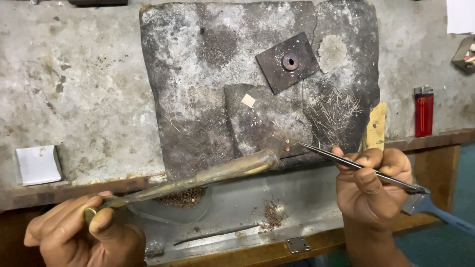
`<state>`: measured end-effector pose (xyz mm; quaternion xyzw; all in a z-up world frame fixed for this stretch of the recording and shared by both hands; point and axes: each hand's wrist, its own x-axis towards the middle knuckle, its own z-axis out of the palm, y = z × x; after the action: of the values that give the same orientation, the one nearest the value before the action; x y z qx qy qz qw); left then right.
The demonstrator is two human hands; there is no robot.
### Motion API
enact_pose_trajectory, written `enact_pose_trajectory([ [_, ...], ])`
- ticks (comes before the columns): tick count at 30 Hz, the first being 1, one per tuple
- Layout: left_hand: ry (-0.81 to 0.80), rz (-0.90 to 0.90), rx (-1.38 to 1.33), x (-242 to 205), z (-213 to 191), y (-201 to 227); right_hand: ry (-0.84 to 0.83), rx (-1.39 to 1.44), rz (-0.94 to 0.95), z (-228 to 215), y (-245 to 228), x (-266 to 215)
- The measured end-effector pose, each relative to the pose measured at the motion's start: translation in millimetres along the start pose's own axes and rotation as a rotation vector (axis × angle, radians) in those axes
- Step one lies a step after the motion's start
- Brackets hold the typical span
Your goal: Soldering small jewelry components on a soldering block using a blowtorch and tweezers.
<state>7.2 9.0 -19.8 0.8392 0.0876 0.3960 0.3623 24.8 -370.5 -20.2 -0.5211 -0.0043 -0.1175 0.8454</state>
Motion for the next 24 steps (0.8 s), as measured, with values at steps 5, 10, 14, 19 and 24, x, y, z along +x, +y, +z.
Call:
enact_pose_trajectory([
  [5,-0.045,0.006,0.08,2.1,-9.5,6.4,-0.057,0.054,0.071,9.1,-15.2,-13.6],
  [10,-0.132,0.013,0.132,7.8,-16.5,15.6,-0.021,-0.411,0.253,26.5,-27.4,-48.3],
  [14,-0.114,0.034,0.124,8.0,-14.5,18.6,-0.091,-0.818,0.305,21.7,-17.1,-65.1],
  [19,-0.094,0.039,0.077,5.9,-15.8,16.0,-0.139,-0.928,0.321,22.4,-31.5,-62.6],
  [24,-0.017,0.011,0.04,0.6,-9.5,0.8,-0.199,-0.639,-0.05,29.4,-70.3,-41.9],
])
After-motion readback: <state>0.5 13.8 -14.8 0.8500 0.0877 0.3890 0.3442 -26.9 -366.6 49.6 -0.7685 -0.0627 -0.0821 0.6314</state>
